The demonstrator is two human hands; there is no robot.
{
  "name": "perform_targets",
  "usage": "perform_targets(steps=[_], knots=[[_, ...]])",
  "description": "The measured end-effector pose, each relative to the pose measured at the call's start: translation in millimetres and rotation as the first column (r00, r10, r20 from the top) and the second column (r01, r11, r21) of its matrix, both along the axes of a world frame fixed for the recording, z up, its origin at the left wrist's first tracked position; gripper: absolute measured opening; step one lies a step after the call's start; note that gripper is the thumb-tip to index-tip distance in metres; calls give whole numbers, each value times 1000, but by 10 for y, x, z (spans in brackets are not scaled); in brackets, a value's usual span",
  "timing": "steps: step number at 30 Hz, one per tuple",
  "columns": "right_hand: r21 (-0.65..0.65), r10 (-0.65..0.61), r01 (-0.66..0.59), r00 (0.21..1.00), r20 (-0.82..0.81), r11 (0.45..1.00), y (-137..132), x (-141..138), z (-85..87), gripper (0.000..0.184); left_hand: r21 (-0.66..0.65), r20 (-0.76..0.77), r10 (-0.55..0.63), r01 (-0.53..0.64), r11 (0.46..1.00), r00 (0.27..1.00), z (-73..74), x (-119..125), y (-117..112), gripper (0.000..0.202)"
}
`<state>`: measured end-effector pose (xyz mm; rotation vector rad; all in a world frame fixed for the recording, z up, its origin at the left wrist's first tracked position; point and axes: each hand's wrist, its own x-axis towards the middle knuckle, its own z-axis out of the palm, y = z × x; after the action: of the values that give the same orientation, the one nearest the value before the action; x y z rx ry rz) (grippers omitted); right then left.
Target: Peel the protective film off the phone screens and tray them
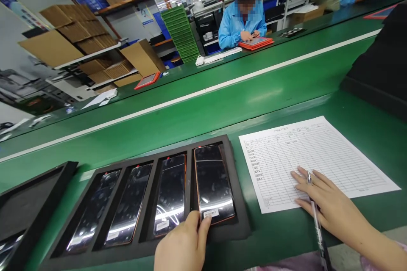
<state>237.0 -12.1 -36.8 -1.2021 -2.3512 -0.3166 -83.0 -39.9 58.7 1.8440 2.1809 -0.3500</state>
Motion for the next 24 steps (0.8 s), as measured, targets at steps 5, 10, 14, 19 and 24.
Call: perform_targets(steps=[5, 10, 14, 19, 24], knots=[[10, 19, -19, 1000, -21, 1000, -25, -63, -1, 34, 70, -52, -66, 70, 995, 996, -31, -56, 52, 31], [-30, 6, -9, 997, -78, 1000, -69, -106, -46, 33, 631, 137, -443, 267, 729, 886, -217, 177, -147, 15], [-28, 61, -64, 994, -88, 998, -46, -107, 58, 27, 728, 228, -784, 433, 531, 577, -579, 795, -250, 24], [-211, -77, 5, 940, -333, 977, -23, 158, 287, 30, 884, 116, -931, 391, 256, 347, -1019, 1485, -147, 37], [-565, -548, 216, 652, -524, 797, 68, 499, 525, 40, 936, -77, -958, 351, 26, 276, -1146, 1563, -60, 1]])
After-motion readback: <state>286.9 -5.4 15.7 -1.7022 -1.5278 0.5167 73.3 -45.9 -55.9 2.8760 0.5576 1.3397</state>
